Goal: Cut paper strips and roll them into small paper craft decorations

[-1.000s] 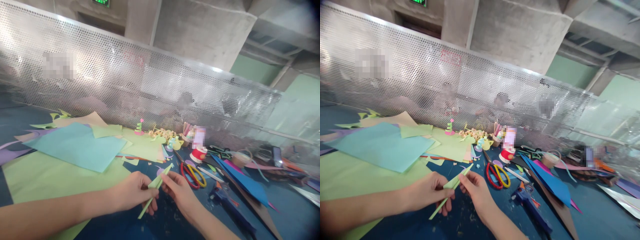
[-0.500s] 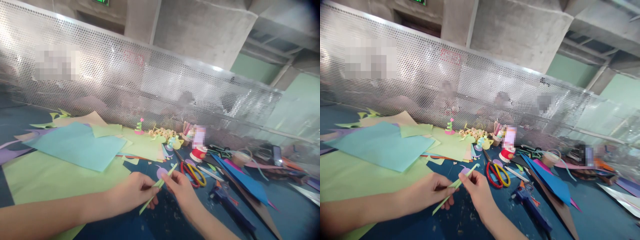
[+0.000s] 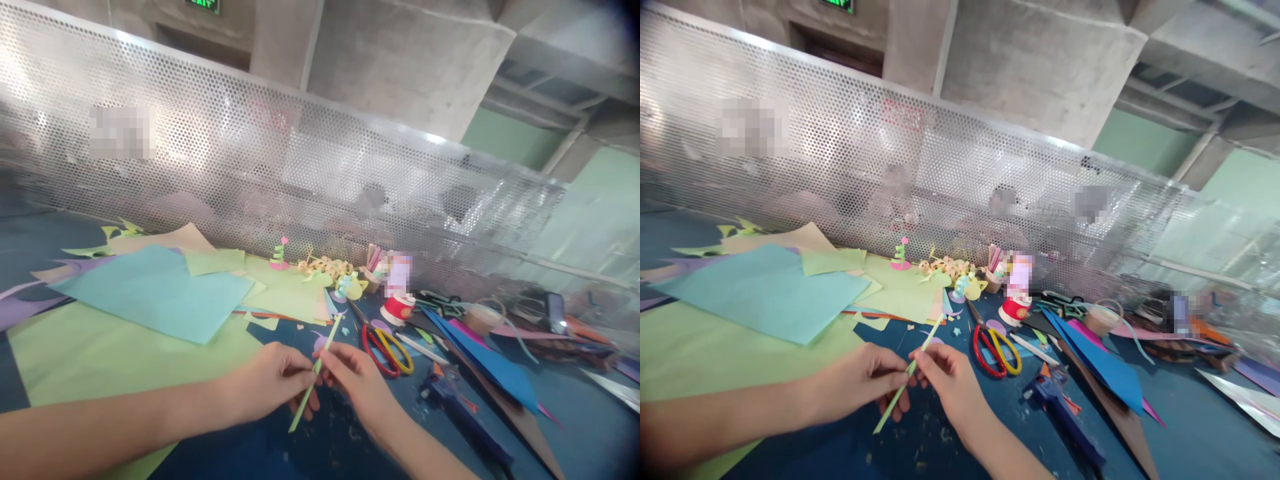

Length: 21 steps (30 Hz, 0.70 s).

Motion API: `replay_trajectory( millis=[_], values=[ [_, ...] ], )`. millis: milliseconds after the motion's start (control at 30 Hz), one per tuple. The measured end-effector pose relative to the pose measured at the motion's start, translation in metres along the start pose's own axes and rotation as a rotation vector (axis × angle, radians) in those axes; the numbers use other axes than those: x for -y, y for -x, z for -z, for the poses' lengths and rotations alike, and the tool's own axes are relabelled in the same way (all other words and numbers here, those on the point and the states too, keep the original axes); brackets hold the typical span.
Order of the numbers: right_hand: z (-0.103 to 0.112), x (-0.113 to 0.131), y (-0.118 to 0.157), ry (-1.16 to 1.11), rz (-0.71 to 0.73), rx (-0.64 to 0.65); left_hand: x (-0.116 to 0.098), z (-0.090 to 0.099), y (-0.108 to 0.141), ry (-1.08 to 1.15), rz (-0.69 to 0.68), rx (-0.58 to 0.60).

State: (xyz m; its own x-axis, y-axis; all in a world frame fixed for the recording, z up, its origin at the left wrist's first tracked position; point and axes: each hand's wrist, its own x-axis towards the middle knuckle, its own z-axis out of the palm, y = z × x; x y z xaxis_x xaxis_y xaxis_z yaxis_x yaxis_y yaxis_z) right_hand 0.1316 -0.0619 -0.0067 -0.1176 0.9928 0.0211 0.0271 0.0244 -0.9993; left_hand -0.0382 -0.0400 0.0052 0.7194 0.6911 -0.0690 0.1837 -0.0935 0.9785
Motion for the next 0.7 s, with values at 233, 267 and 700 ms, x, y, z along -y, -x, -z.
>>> replay_trajectory(
  millis=[233,267,700],
  values=[
    [0.001,0.0,0.0,0.151,0.031,-0.03,0.009,0.001,-0.005,-0.009,0.013,-0.011],
    [0.001,0.001,0.0,0.163,0.033,-0.037,0.011,0.002,-0.005,-0.028,0.006,-0.017],
    [0.001,-0.001,0.001,0.1,0.054,-0.014,0.019,0.011,-0.011,-0.087,-0.03,-0.038]
  ],
)
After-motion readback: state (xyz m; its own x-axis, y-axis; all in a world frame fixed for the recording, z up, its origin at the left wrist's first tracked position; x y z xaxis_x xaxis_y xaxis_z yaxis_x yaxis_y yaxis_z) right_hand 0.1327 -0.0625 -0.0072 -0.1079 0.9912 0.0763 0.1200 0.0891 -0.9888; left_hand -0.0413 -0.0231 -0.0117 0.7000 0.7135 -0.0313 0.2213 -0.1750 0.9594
